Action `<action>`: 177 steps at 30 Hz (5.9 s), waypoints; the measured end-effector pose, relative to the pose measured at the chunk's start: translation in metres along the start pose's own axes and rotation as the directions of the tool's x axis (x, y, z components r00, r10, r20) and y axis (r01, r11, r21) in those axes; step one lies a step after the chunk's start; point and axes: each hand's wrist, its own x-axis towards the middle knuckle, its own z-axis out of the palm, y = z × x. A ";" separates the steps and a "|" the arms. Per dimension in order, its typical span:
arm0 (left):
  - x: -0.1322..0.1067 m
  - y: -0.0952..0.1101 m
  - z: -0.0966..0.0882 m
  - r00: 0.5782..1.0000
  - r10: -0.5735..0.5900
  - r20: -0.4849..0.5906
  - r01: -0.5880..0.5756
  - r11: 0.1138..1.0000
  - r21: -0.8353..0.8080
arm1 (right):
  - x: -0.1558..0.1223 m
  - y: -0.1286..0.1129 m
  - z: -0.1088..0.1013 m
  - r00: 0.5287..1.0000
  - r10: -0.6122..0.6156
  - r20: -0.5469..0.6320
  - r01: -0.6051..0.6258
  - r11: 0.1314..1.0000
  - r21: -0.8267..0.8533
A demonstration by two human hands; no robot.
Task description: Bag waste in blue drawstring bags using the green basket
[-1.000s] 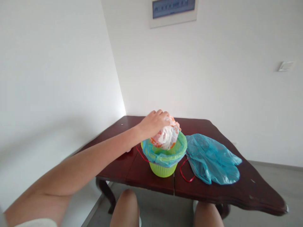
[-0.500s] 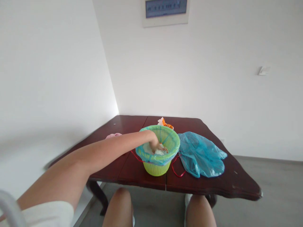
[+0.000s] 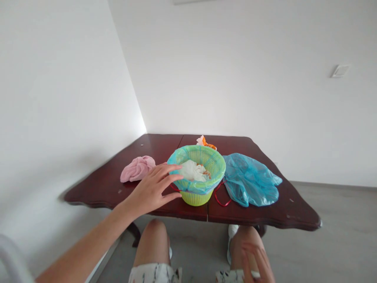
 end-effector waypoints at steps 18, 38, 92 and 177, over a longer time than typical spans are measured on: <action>-0.005 0.029 0.073 0.903 -0.226 -0.367 0.109 0.943 -0.314 | 0.172 -0.112 0.038 0.827 -0.562 0.005 0.561 0.826 -0.047; 0.066 -0.102 0.012 0.989 -0.143 -0.035 0.141 0.989 -0.052 | 0.382 -0.044 -0.011 0.953 -0.078 0.293 0.147 0.964 -0.220; 0.043 0.015 -0.006 0.771 -0.631 -0.091 -0.154 -0.045 -0.987 | 0.281 -0.167 -0.077 0.997 -0.033 0.074 -0.064 0.231 0.971; 0.103 0.062 0.056 0.880 -0.461 0.115 0.272 0.292 -0.917 | 0.212 -0.190 0.025 0.978 -0.127 0.165 -0.046 0.643 0.765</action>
